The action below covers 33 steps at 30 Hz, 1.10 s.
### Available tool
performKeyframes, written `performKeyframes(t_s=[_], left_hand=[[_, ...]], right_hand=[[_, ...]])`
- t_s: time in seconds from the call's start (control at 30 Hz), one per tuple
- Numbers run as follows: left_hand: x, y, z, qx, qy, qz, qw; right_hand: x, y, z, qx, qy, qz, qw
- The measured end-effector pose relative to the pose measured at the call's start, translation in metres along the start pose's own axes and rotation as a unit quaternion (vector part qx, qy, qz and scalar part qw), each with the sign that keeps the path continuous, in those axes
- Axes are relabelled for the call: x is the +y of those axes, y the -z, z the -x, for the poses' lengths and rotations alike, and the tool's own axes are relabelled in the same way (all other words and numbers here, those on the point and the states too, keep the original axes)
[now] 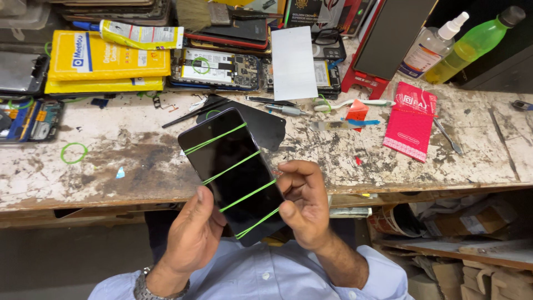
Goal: The person applies adhesive to the edges of a purple smartphone back cover and attaches it to the phone chassis. They then secure the assembly by wrapping multiple green rubber bands around the device to hold the parts together while the adhesive sets.
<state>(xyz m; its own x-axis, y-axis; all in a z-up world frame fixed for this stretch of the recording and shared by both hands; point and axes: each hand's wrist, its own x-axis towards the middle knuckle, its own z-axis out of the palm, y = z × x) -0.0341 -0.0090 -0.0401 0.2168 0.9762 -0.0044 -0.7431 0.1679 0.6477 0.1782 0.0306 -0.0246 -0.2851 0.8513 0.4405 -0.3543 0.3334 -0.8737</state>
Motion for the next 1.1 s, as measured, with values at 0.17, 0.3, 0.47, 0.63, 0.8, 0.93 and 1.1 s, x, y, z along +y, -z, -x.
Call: performKeyframes(t_s=[0.17, 0.3, 0.47, 0.63, 0.8, 0.93, 1.1], left_hand=[[0.009, -0.017, -0.001, 0.062, -0.023, 0.031, 0.997], [0.012, -0.018, -0.002, 0.033, -0.022, 0.067, 0.997], [0.012, -0.009, 0.001, 0.029, -0.018, 0.031, 0.999], [0.014, -0.008, 0.000, 0.019, 0.000, 0.020, 1.000], [0.016, -0.010, -0.004, 0.040, -0.007, 0.029, 0.999], [0.017, -0.007, -0.006, 0.036, -0.017, 0.021, 0.999], [0.018, -0.006, -0.007, 0.017, -0.026, 0.007, 0.999]], right_hand=[[-0.014, -0.002, 0.000, -0.020, -0.071, 0.061, 0.995], [-0.022, -0.009, -0.003, -0.023, -0.084, 0.097, 0.991], [-0.022, -0.009, -0.001, -0.037, -0.075, 0.101, 0.991], [-0.010, -0.013, 0.003, -0.005, -0.046, 0.095, 0.994], [-0.003, -0.015, 0.000, 0.014, -0.058, 0.081, 0.995], [0.000, -0.014, -0.001, 0.013, -0.062, 0.094, 0.994], [0.004, -0.014, -0.002, 0.019, -0.058, 0.105, 0.993]])
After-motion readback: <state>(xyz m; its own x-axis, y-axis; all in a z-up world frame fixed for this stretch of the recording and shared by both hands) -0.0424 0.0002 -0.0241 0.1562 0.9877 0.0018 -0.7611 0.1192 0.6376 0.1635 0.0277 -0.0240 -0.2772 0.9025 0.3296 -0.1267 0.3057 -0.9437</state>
